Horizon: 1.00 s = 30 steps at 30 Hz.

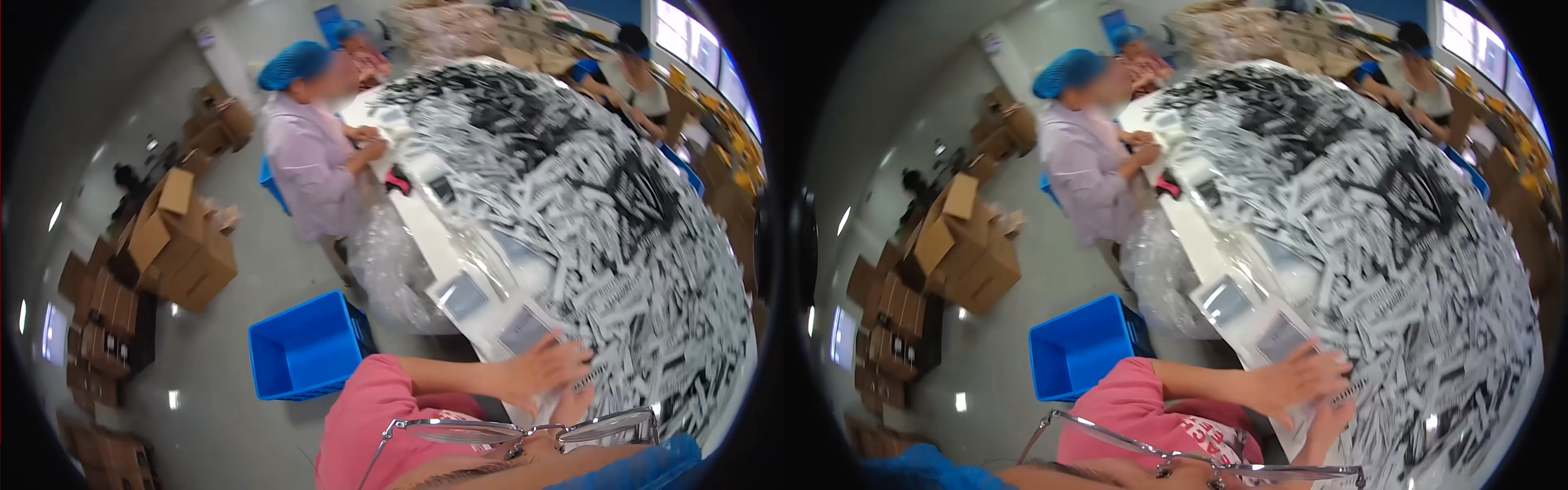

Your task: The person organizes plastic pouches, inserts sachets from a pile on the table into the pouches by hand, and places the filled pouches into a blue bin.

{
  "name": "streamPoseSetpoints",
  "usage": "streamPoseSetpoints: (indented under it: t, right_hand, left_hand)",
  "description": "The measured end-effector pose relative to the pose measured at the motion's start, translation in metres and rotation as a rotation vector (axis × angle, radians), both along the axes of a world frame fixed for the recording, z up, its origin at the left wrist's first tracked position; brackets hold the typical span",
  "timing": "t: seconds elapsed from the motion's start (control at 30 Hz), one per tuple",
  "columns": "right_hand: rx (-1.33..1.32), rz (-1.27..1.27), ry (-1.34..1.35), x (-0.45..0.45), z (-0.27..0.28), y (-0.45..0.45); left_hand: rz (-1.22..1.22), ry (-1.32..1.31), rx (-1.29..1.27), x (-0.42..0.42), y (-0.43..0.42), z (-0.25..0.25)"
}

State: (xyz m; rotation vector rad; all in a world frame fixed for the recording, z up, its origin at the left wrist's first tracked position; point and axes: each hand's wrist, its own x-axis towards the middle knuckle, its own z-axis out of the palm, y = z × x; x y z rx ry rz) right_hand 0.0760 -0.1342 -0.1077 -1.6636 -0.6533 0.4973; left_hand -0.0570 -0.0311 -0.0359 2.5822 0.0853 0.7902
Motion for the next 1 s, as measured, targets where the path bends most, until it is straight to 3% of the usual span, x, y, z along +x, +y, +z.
streamPoseSetpoints:
  t: [0.03, 0.1, 0.2, 0.3, 0.43, 0.57, 0.7, 0.83, 0.93, 1.0]
  right_hand:
    - [0.017, -0.030, -0.030, 0.001, 0.002, -0.007]
    - [0.035, 0.063, -0.082, -0.008, 0.039, -0.005]
    - [0.092, 0.094, 0.099, -0.006, 0.046, -0.005]
    - [0.095, 0.094, 0.165, -0.006, 0.047, -0.010]
    - [0.256, 0.015, 0.229, -0.014, 0.063, -0.004]
    - [0.349, 0.184, 0.065, -0.003, 0.054, -0.031]
    - [-0.130, 0.221, -0.539, -0.004, 0.079, -0.050]
    - [-0.294, 0.363, -0.510, 0.011, 0.074, -0.061]
    - [-0.470, 0.615, -0.515, 0.025, 0.068, -0.070]
    - [-0.516, 0.816, -0.161, 0.040, 0.066, -0.067]
  left_hand:
    - [-0.005, 0.099, 0.058, 0.003, -0.001, 0.000]
    - [0.051, 0.004, 0.137, 0.008, 0.001, -0.009]
    - [-0.033, -0.186, 0.005, 0.015, 0.007, -0.024]
    - [0.009, 0.038, 0.042, 0.010, 0.006, -0.005]
    - [0.007, -0.022, 0.062, 0.011, 0.013, -0.001]
    - [0.050, -0.019, 0.019, 0.011, 0.020, 0.002]
    - [0.104, -0.018, 0.040, 0.013, 0.022, 0.008]
    - [0.082, 0.009, 0.125, 0.016, 0.018, 0.002]
    - [-0.016, 0.085, 0.173, 0.017, 0.010, -0.003]
    - [-0.065, 0.114, 0.194, 0.018, 0.007, -0.007]
